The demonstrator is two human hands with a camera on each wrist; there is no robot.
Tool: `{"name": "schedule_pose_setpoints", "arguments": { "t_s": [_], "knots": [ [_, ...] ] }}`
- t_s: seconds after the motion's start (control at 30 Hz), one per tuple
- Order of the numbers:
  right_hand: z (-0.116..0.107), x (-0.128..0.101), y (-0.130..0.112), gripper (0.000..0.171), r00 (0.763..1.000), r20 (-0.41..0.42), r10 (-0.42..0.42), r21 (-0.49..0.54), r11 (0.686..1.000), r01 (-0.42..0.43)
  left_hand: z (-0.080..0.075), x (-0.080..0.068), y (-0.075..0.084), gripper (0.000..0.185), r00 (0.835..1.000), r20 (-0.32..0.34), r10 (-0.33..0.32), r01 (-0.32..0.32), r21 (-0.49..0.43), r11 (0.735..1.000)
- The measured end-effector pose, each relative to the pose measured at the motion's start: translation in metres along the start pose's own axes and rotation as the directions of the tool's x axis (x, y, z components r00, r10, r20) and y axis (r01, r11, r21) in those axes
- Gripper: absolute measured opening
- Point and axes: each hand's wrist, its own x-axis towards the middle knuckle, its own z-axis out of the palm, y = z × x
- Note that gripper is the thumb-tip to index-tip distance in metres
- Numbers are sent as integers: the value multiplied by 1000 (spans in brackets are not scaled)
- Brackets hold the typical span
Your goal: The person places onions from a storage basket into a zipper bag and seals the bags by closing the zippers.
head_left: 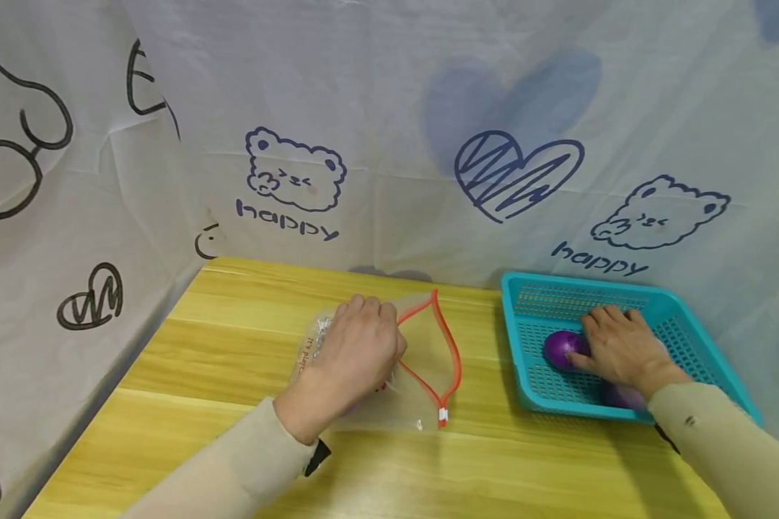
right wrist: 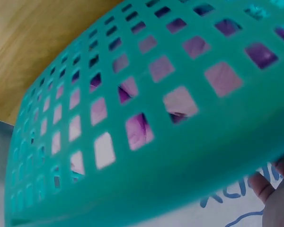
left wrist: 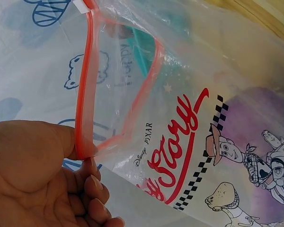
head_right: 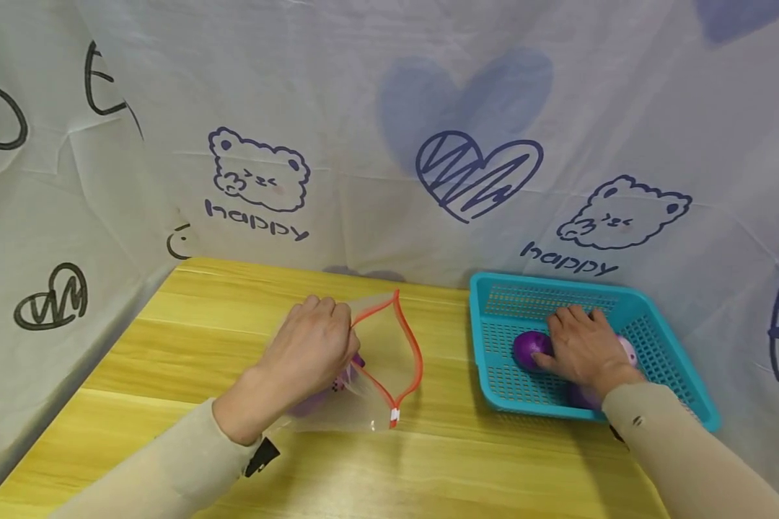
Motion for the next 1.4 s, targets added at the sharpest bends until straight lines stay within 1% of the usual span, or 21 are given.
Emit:
{"name": "schedule_pose_setpoints", "arguments": {
  "t_s": [0.1,0.23,0.33,0.47,0.63,0.83,0.97,1.1,1.23,1.4],
  "knots": [
    [1,2,3,84,1000,11,14,25,1000,-14,0,0,0,27,1000,0,-5,5,-3,1000],
    [6,3,5,87,999,32,0,36,999,-1,1,0,-1,26,1000,9,-8,9,-9,1000],
    [9,4,4,83,999,37,-19,49,999,17,2,-1,-2,26,1000,24,-12,13,-14,1000],
    [12,5,1,79,999,8,-35,62,998,34,4,-1,-2,25,999,34,-23,23,-16,1000],
    [16,5,-1,83,998,-36,-56,60,997,58,4,0,-3,25,999,36,-23,23,-5,1000],
    [19,5,-2,87,996,-54,-64,72,995,68,4,0,-3,25,999,47,-28,28,0,1000],
    [21,6,-2,87,997,-54,-46,83,995,51,4,0,-3,25,998,50,-30,30,-2,1000],
    [21,6,-2,85,998,-65,9,110,994,-2,4,0,-2,25,997,62,-34,35,-12,999],
    [18,8,-3,85,992,-110,61,105,993,-50,3,0,-2,25,997,62,-36,37,-17,999],
    [17,9,-2,87,983,-169,77,76,995,-65,3,1,-2,27,999,23,-22,22,-8,1000]
  ]
}}
